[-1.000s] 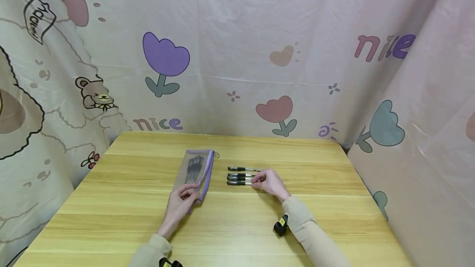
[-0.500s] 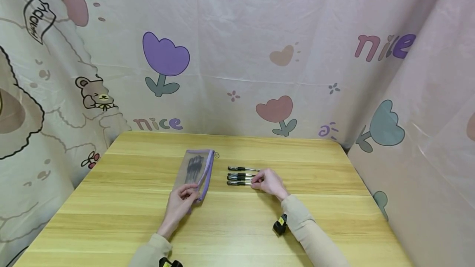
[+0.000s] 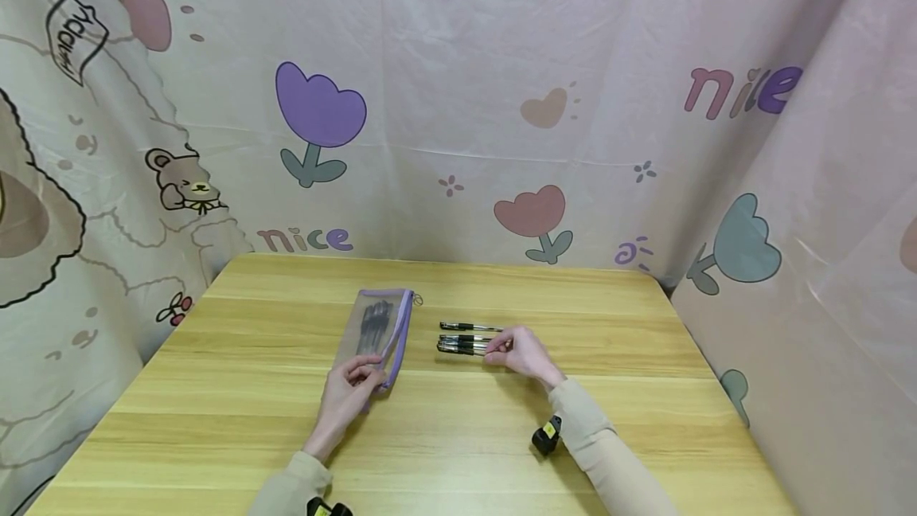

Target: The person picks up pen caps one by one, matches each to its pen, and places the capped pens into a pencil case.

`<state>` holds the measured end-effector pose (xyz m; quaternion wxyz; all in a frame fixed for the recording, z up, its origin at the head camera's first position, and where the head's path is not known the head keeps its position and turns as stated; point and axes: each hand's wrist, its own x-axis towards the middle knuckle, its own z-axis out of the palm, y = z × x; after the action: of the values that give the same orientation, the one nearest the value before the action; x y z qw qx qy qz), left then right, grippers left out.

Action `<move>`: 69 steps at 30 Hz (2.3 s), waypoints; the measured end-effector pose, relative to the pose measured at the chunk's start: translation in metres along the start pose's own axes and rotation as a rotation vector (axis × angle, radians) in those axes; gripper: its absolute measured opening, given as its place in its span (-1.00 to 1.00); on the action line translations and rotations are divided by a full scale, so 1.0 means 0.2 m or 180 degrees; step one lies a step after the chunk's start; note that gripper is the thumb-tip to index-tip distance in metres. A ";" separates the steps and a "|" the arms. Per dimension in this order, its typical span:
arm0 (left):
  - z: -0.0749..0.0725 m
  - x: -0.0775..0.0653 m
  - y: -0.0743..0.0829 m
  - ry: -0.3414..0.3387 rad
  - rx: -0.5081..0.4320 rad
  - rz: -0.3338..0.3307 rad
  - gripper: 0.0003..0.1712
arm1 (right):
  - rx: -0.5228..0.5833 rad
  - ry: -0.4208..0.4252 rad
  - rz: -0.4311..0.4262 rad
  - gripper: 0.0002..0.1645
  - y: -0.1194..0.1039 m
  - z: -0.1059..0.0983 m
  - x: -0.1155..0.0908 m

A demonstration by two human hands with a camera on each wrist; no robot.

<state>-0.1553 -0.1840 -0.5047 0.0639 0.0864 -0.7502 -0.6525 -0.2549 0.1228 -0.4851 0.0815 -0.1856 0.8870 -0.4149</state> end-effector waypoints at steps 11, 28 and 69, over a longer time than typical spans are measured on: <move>0.00 -0.01 0.00 -0.0020 -0.0022 0.0020 -0.66 | 0.0459 -0.0563 -0.0277 -0.82 -0.06 0.00 -0.01; 0.00 0.00 0.00 -0.0009 -0.0021 -0.0006 -0.66 | 0.1201 -0.1222 0.0088 -0.63 -0.07 0.00 0.00; 0.01 -0.01 0.01 -0.0086 -0.0072 0.0085 -0.65 | 0.2577 -0.1133 0.0949 -0.27 -0.31 0.38 0.28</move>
<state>-0.1528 -0.1819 -0.5033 0.0635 0.0668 -0.7446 -0.6611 -0.2676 0.0106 -0.4849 0.3570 -0.0777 0.6429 -0.6732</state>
